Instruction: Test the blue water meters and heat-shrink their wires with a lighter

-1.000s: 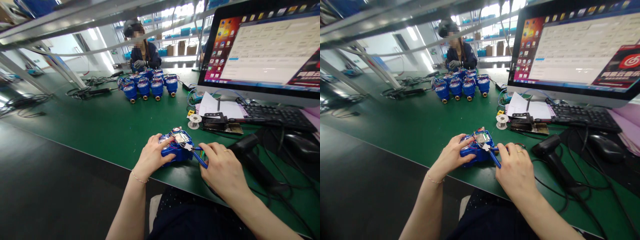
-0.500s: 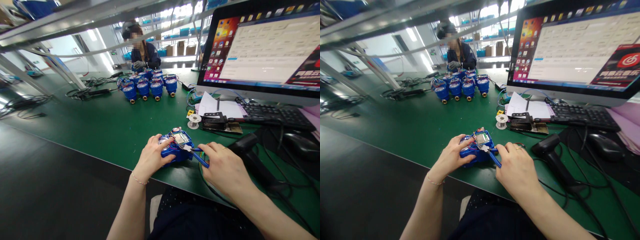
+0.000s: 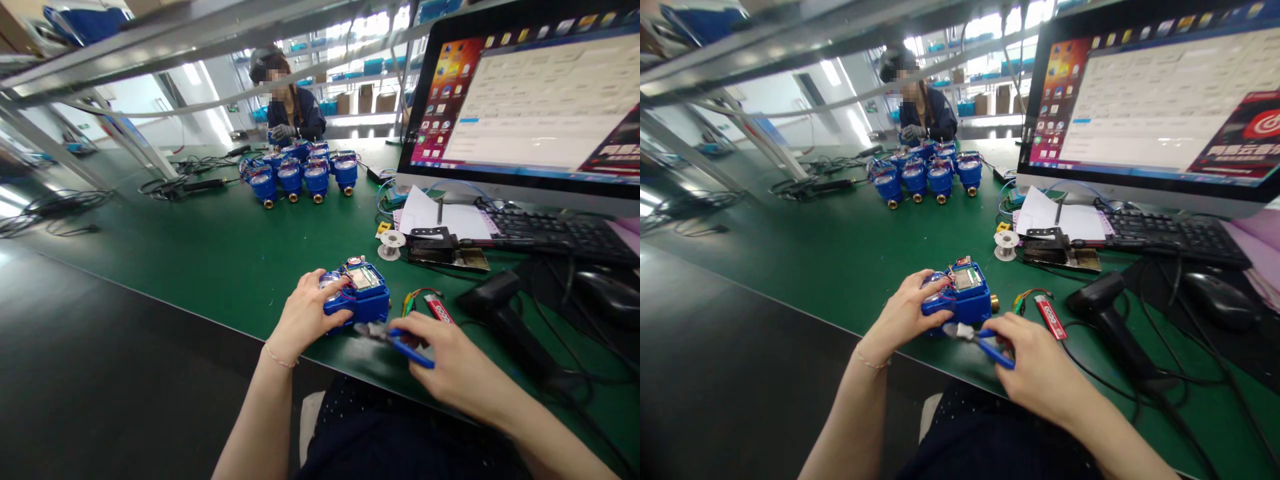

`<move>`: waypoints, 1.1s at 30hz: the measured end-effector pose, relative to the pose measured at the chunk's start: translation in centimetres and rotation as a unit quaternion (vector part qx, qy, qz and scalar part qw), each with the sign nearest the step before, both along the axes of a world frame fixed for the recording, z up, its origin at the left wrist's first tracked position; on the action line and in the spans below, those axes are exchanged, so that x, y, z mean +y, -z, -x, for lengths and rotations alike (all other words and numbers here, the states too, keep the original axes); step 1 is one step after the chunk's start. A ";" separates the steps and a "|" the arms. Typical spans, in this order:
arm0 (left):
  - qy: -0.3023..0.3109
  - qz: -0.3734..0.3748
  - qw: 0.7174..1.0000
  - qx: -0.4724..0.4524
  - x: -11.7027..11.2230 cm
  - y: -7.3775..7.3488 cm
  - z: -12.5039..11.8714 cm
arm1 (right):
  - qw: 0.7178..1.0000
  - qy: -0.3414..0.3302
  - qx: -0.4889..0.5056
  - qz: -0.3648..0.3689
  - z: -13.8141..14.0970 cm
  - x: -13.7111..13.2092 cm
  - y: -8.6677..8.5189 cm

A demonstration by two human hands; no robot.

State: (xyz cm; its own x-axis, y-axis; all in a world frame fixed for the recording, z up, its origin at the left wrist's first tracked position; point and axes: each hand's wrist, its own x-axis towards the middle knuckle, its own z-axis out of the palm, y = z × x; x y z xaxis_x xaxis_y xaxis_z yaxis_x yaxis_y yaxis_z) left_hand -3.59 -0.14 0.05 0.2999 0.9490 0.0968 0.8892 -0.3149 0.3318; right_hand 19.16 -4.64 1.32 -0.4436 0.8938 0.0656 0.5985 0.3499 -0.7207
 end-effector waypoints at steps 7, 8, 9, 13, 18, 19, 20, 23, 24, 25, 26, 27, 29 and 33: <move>0.003 -0.009 1.000 0.000 0.0 0.0 0.1 | 0.940 -0.144 -0.270 -0.149 4.0 -1.8 3.1; 0.003 -0.011 1.000 0.001 0.0 0.1 0.1 | 0.931 -0.139 -0.302 -0.151 3.9 -1.6 3.3; 0.005 -0.014 1.000 0.001 -0.1 0.1 0.2 | 0.927 -0.131 -0.318 -0.149 3.5 -1.4 3.3; 0.011 -0.038 0.999 -0.001 -1.0 0.3 0.1 | 0.945 -0.095 -0.234 -0.207 0.6 -0.5 0.9; -0.012 -0.044 0.999 -0.018 -2.7 0.6 -0.4 | 0.906 -0.061 -0.255 -0.333 -2.0 1.4 -2.9; -0.019 -0.043 0.999 -0.021 -3.0 0.6 -0.5 | 0.897 -0.070 -0.275 -0.339 -2.1 1.7 -3.3; -0.024 -0.043 0.999 -0.023 -3.2 0.7 -0.6 | 0.889 -0.082 -0.293 -0.342 -2.1 2.0 -3.6; -0.030 -0.044 0.998 -0.028 -3.4 0.8 -0.7 | 0.868 -0.117 -0.331 -0.351 -1.8 2.5 -4.4; -0.030 -0.045 0.998 -0.029 -3.4 0.9 -0.7 | 0.861 -0.126 -0.341 -0.355 -1.7 2.5 -4.6; -0.029 -0.045 0.998 -0.030 -3.4 1.0 -0.8 | 0.855 -0.133 -0.349 -0.361 -1.6 2.5 -4.9; -0.029 -0.046 0.998 -0.030 -3.3 1.0 -0.7 | 0.848 -0.139 -0.357 -0.366 -1.4 2.6 -5.1; -0.029 -0.047 0.998 -0.030 -3.3 1.0 -0.7 | 0.842 -0.144 -0.364 -0.371 -1.3 2.6 -5.3; -0.030 -0.050 0.998 -0.033 -3.3 1.0 -0.7 | 0.833 -0.155 -0.376 -0.376 -1.0 2.7 -5.7; -0.030 -0.048 0.998 -0.036 -3.3 0.9 -0.8 | 0.824 -0.166 -0.393 -0.374 -0.7 3.0 -5.7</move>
State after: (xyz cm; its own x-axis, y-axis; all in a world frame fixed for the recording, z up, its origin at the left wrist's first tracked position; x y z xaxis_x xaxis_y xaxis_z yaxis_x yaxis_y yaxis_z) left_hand -2.77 -3.49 -0.83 0.2319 0.9503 0.2075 0.8822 -0.2953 0.3667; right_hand 19.90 -1.61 7.02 -0.8237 0.5545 0.1183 0.5588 0.7587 0.3348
